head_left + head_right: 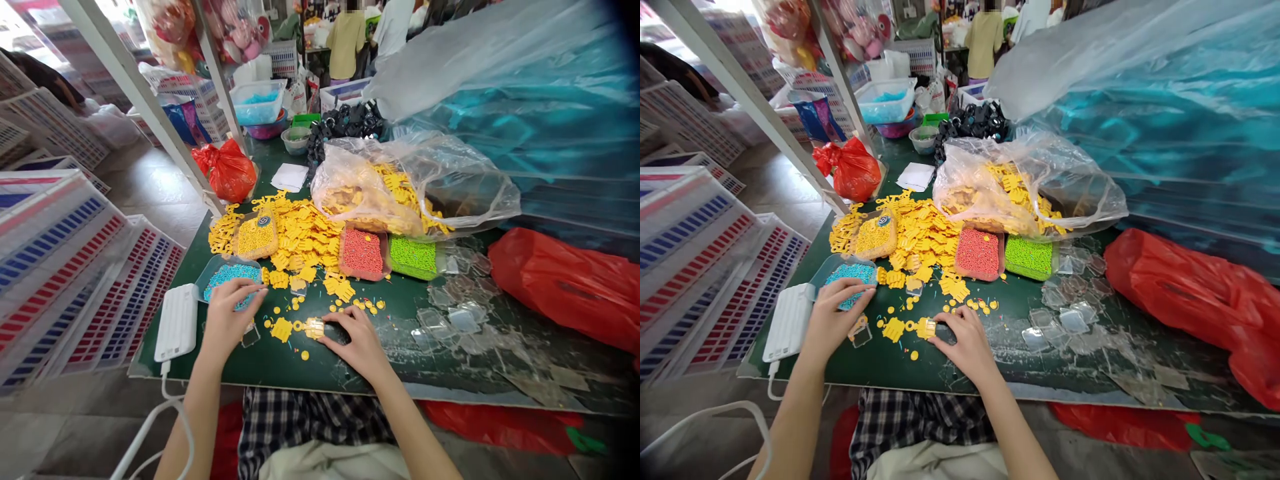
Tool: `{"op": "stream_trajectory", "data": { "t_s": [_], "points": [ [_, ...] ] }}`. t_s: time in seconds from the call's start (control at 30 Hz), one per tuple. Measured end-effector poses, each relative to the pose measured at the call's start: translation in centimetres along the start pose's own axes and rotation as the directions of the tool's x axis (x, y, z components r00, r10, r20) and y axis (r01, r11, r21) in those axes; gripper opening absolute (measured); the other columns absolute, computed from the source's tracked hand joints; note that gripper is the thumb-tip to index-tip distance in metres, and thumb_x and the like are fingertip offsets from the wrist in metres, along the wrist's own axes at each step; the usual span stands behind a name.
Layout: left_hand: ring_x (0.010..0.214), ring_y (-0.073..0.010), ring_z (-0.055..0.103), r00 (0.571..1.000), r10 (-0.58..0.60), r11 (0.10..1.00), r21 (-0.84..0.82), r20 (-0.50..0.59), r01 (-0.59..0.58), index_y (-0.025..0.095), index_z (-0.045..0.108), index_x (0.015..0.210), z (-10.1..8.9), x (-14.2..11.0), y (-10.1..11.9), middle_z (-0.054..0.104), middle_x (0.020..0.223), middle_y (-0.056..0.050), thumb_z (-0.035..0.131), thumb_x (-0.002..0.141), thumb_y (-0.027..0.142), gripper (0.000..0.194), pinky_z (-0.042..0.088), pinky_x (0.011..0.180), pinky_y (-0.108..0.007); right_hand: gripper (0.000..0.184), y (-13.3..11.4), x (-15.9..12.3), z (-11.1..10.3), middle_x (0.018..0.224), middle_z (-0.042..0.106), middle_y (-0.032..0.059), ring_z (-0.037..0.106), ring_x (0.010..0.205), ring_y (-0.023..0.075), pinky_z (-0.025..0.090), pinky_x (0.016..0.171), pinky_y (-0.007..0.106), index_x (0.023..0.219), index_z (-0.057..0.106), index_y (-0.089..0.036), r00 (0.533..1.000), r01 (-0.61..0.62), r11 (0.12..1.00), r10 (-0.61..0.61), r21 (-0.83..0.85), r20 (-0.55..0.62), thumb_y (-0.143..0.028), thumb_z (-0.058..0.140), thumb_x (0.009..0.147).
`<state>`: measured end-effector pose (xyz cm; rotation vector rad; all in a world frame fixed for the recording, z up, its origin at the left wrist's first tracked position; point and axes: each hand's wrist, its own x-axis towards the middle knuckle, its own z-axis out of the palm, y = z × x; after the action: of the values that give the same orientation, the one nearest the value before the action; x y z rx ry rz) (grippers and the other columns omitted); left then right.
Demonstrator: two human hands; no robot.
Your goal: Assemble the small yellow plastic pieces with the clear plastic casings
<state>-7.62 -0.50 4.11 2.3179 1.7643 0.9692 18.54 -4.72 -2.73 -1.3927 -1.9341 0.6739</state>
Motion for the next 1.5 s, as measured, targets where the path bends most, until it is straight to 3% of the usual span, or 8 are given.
{"op": "stream_trajectory", "data": {
  "t_s": [0.2,0.4,0.7,0.9,1.07,1.27,1.37,1.5],
  "points": [
    [0.103,-0.0285,0.062,0.986,-0.157,0.963,0.233,0.065,0.138,0.025,0.070,0.108,-2.7,1.0,-4.5,0.061,0.123,-0.009,0.051,0.090,0.052,0.038,0.046,0.089,-0.048,0.024,0.6,-0.2,0.5,0.090,0.057,0.0051,0.057,0.089,0.0233,0.050,0.081,0.037,0.102,0.069,-0.029,1.000,0.011,1.000,-0.011,-0.029,-0.005,-0.033,0.072,0.078],
    [0.107,-0.0263,0.063,0.978,-0.123,0.967,0.241,0.171,0.080,0.025,0.066,0.111,-3.0,4.2,-4.2,0.064,0.123,-0.006,0.045,0.093,0.047,0.036,0.045,0.091,-0.044,0.024,1.1,-0.3,0.8,0.087,0.057,0.0046,0.058,0.085,0.0229,0.052,0.077,0.036,0.101,0.069,-0.028,0.998,0.046,0.998,-0.047,-0.048,-0.029,-0.036,0.072,0.078],
    [0.101,-0.0248,0.063,0.910,-0.057,0.943,0.322,0.411,-0.087,0.023,0.073,0.092,-0.6,13.1,-6.7,0.073,0.102,-0.004,0.055,0.088,0.037,0.023,0.039,0.091,-0.038,0.023,1.4,-0.2,1.1,0.087,0.059,0.0054,0.059,0.084,0.0229,0.053,0.076,0.037,0.099,0.069,-0.027,0.994,0.093,0.995,-0.095,-0.030,-0.050,-0.038,0.071,0.079],
    [0.102,-0.0271,0.060,0.857,0.004,0.930,0.312,0.515,-0.192,0.024,0.075,0.088,1.5,15.8,-8.1,0.069,0.096,-0.005,0.070,0.076,0.035,0.017,0.039,0.088,-0.036,0.021,1.2,-0.1,1.1,0.088,0.057,0.0060,0.058,0.084,0.0242,0.053,0.075,0.040,0.098,0.069,-0.028,0.994,0.088,0.996,-0.089,-0.014,-0.070,-0.036,0.071,0.079],
    [0.093,-0.0238,0.059,0.866,0.023,0.925,0.317,0.500,-0.207,0.021,0.073,0.078,2.4,15.8,-8.1,0.067,0.088,-0.004,0.071,0.077,0.035,0.015,0.039,0.086,-0.035,0.022,1.1,0.0,0.8,0.089,0.057,0.0061,0.058,0.087,0.0246,0.053,0.076,0.040,0.099,0.069,-0.028,0.995,0.090,0.996,-0.090,-0.021,-0.043,-0.034,0.073,0.078],
    [0.093,-0.0227,0.055,0.923,0.081,0.932,0.299,0.375,-0.203,0.015,0.074,0.083,0.7,14.8,-5.4,0.064,0.089,-0.005,0.052,0.093,0.047,0.039,0.037,0.088,-0.041,0.023,0.4,0.2,0.4,0.087,0.059,0.0059,0.057,0.086,0.0233,0.052,0.075,0.038,0.097,0.068,-0.024,0.995,0.080,0.995,-0.082,-0.052,-0.056,-0.029,0.076,0.075],
    [0.094,-0.0244,0.055,0.937,0.143,0.945,0.238,0.318,-0.225,0.017,0.074,0.094,0.4,12.4,-2.3,0.064,0.095,-0.007,0.048,0.095,0.047,0.039,0.037,0.083,-0.041,0.025,0.2,0.3,0.3,0.090,0.063,0.0064,0.056,0.088,0.0235,0.050,0.078,0.038,0.098,0.067,-0.023,0.993,0.089,0.994,-0.094,-0.064,-0.074,-0.027,0.077,0.075],
    [0.086,-0.0195,0.058,0.872,0.317,0.933,0.043,0.372,-0.357,0.026,0.075,0.092,2.3,6.5,2.4,0.067,0.090,-0.002,0.056,0.094,0.040,0.023,0.039,0.076,-0.035,0.024,0.1,0.4,0.1,0.094,0.068,0.0050,0.055,0.090,0.0230,0.048,0.081,0.038,0.097,0.067,-0.024,0.992,0.091,0.995,-0.093,-0.036,-0.081,-0.029,0.077,0.075]
  ]
}}
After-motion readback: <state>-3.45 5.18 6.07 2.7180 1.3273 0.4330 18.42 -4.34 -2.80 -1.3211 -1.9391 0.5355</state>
